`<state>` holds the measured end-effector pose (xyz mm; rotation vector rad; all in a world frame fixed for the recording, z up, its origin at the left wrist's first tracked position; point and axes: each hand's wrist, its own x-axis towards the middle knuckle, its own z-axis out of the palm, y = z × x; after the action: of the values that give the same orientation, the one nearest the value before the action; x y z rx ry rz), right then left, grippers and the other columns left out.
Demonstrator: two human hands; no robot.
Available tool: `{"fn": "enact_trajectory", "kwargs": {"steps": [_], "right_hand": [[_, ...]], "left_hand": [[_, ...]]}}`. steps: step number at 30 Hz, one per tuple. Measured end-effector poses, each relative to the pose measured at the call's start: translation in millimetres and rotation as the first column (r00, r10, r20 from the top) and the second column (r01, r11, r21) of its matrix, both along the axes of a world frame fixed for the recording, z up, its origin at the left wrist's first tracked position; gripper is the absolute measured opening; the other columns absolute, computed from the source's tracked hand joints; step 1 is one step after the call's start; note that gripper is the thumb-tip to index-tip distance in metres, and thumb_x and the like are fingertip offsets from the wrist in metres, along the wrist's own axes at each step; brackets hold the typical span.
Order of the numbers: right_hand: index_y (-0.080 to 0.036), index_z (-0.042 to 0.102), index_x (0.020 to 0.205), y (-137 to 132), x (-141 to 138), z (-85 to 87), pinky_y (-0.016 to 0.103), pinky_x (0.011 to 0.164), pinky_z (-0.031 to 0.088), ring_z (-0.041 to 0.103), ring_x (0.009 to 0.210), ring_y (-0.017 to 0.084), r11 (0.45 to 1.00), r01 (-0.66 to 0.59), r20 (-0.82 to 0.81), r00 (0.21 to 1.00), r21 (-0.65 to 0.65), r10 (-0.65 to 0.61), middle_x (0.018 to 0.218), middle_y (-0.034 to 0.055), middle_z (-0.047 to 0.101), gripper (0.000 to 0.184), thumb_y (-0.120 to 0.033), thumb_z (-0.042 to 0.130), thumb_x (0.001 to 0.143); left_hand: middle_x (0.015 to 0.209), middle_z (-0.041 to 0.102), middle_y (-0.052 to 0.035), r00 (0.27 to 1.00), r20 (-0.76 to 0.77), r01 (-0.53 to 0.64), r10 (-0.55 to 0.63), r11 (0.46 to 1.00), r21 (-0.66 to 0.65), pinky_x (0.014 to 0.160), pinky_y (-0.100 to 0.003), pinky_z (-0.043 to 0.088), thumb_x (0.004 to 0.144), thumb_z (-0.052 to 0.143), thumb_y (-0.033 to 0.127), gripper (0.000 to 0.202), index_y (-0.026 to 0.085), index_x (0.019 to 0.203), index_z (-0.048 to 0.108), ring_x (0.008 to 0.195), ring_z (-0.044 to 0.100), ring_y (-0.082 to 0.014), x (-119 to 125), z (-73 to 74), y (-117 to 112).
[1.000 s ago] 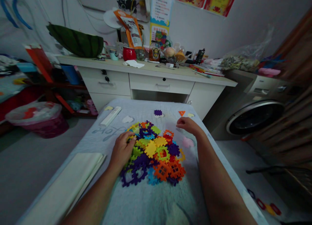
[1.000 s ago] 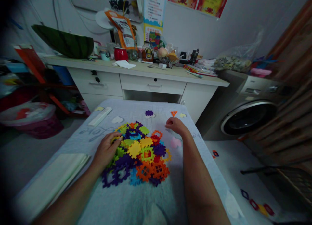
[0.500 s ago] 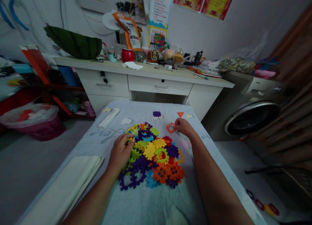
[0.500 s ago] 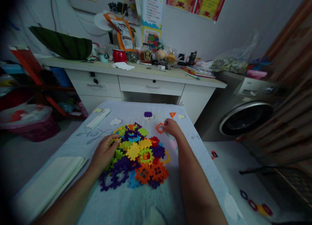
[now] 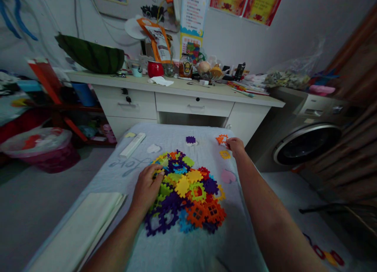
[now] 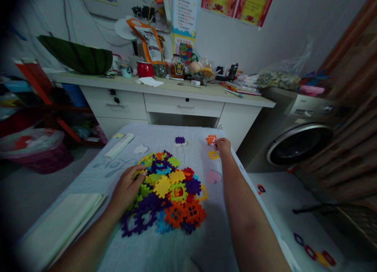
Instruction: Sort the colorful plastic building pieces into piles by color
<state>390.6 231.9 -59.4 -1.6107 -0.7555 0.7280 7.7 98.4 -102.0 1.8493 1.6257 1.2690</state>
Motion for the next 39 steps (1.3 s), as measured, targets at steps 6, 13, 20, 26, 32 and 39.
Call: {"fn": "enact_trajectory", "kwargs": {"steps": [6, 13, 20, 26, 32, 39], "right_hand": [[-0.019, 0.048, 0.053, 26, 8, -9.1, 0.016, 0.034, 0.032, 0.041, 0.033, 0.007, 0.993, 0.093, 0.021, 0.996, -0.067, -0.092, 0.036, -0.0068, 0.042, 0.026, -0.002, 0.061, 0.066], [-0.019, 0.052, 0.061, 29, 7, -12.5, 0.017, 0.036, 0.035, 0.045, 0.037, 0.008, 0.994, 0.087, -0.01, 0.996, -0.073, -0.088, 0.04, -0.0072, 0.044, 0.02, -0.004, 0.062, 0.068], [-0.021, 0.058, 0.075, -8, -8, 10.5, 0.016, 0.05, 0.046, 0.056, 0.054, 0.008, 0.999, 0.02, -0.041, 0.999, 0.039, -0.018, 0.061, -0.0042, 0.061, 0.016, -0.01, 0.063, 0.065], [-0.018, 0.067, 0.081, -57, -45, 28.4, 0.022, 0.061, 0.046, 0.063, 0.069, 0.012, 0.656, -0.74, 0.159, 0.637, -0.147, 0.754, 0.081, 0.0016, 0.071, 0.015, -0.021, 0.067, 0.066], [-0.019, 0.07, 0.08, -79, -68, 29.0, 0.021, 0.054, 0.037, 0.053, 0.059, 0.01, 0.449, -0.754, 0.335, 0.316, -0.479, 0.888, 0.062, -0.0039, 0.063, 0.015, -0.021, 0.071, 0.065], [-0.018, 0.062, 0.102, -88, -68, 22.6, 0.02, 0.052, 0.039, 0.051, 0.053, 0.009, 0.395, -0.877, 0.079, 0.389, -0.274, 0.918, 0.063, -0.0065, 0.06, 0.035, -0.025, 0.07, 0.068]], "left_hand": [[0.108, 0.066, -0.0071, 1.0, 0.011, -0.004, 0.004, 1.0, 0.004, 0.1, -0.043, 0.042, 0.085, 0.051, 0.043, 0.03, 0.022, 0.101, 0.065, 0.108, 0.058, -0.0258, 0, -2.2, 0], [0.108, 0.066, -0.0061, 1.0, 0.006, -0.002, 0.002, 1.0, 0.012, 0.101, -0.042, 0.042, 0.085, 0.051, 0.042, 0.029, 0.022, 0.101, 0.065, 0.108, 0.058, -0.0252, 0, -1.4, 0], [0.108, 0.066, -0.0067, 1.0, 0.004, -0.001, 0.001, 1.0, 0.005, 0.101, -0.042, 0.042, 0.085, 0.051, 0.042, 0.03, 0.021, 0.101, 0.065, 0.109, 0.058, -0.0254, 0, -1.7, 0], [0.109, 0.065, -0.0075, 1.0, -0.012, 0.008, -0.008, 1.0, 0.004, 0.101, -0.042, 0.042, 0.087, 0.049, 0.042, 0.029, 0.021, 0.102, 0.064, 0.11, 0.058, -0.0254, 0, -2.9, 0], [0.109, 0.066, -0.0074, 1.0, -0.02, -0.002, 0.002, 1.0, 0.009, 0.101, -0.042, 0.042, 0.087, 0.049, 0.043, 0.031, 0.021, 0.103, 0.065, 0.11, 0.059, -0.0254, 1, -1.2, -1], [0.107, 0.066, -0.0072, 1.0, -0.016, 0.0, 0.0, 1.0, 0.007, 0.1, -0.042, 0.042, 0.086, 0.05, 0.042, 0.03, 0.021, 0.1, 0.065, 0.108, 0.059, -0.0258, 1, 1.1, -2]]}}
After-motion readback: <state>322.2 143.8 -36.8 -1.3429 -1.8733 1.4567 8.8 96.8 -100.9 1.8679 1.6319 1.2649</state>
